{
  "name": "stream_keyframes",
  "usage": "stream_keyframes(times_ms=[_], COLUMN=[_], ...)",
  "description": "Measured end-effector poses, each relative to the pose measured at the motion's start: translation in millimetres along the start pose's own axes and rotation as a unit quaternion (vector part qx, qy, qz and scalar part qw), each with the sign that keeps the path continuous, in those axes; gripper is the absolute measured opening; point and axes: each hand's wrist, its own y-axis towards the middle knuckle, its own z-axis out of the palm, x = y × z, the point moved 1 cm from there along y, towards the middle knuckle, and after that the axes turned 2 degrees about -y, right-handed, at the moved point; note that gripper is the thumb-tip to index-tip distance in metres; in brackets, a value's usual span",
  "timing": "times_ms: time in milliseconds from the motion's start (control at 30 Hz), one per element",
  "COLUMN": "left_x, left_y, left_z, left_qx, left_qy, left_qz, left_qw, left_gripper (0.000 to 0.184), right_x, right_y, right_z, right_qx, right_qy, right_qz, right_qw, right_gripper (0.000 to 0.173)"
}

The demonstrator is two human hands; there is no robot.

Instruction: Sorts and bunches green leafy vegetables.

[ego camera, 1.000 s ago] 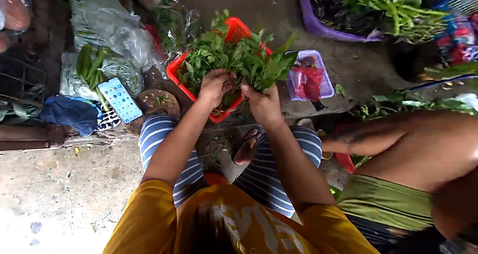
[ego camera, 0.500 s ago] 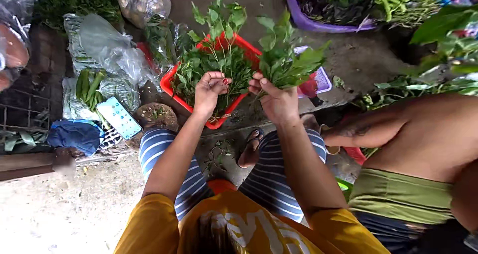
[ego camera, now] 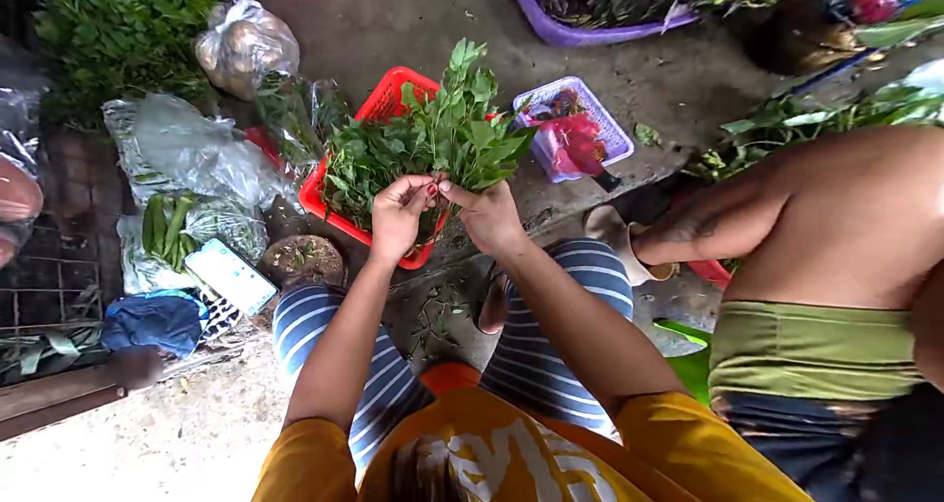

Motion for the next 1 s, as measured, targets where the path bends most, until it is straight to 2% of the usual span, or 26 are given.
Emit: stream_keyframes(times_ms=[167,267,367,500,567,700,800,900,1000], left_x=[-6.4,-12.8,-9.1,-4.3,-4.5,-8.8,-9.8,-7.1,-13.4], left_y=[-9.1,-12.6,-9.6,-16.3,-17.6,-14.9,-8.6,-11.5,-16.3], left_z=[-1.2,-3.5,-6.8,-7.6,-7.6,-10.8,-13.3,-11.6,-1.7], left_qx=[-0.009,-0.020,-0.018,0.015,0.029,0.046,0.057,0.162,0.251], left_qy=[0.147,0.261,0.318,0.371,0.355,0.246,0.216,0.182,0.159], left_qz=[0.069,0.142,0.201,0.234,0.223,0.169,0.092,-0.032,-0.079], left_qw=[0.987,0.955,0.926,0.899,0.907,0.953,0.970,0.969,0.952], left_gripper=[0.016,0.014,0.017,0.015,0.014,0.021,0.019,0.024,0.028], right_x=[2.6,5.1,6.6,-6.9,-8.0,1.2,12.1,17.2,19.9], right_y=[-9.1,-12.9,-9.4,-10.3,-11.9,-4.6,4.0,1.7,3.1], right_z=[8.0,11.4,11.6,5.0,3.9,-4.4,-10.1,-15.0,-14.6], right_qx=[-0.018,-0.023,-0.021,0.017,0.025,0.004,-0.016,-0.024,-0.023], right_qy=[-0.023,-0.048,-0.049,-0.056,-0.060,-0.038,0.023,0.063,0.085], right_qz=[-0.002,-0.009,-0.004,0.006,0.005,0.000,0.024,0.053,0.050], right_qw=[1.000,0.999,0.999,0.998,0.998,0.999,0.999,0.996,0.995], right_gripper=[0.031,0.036,0.036,0.029,0.026,0.025,0.019,0.016,0.017])
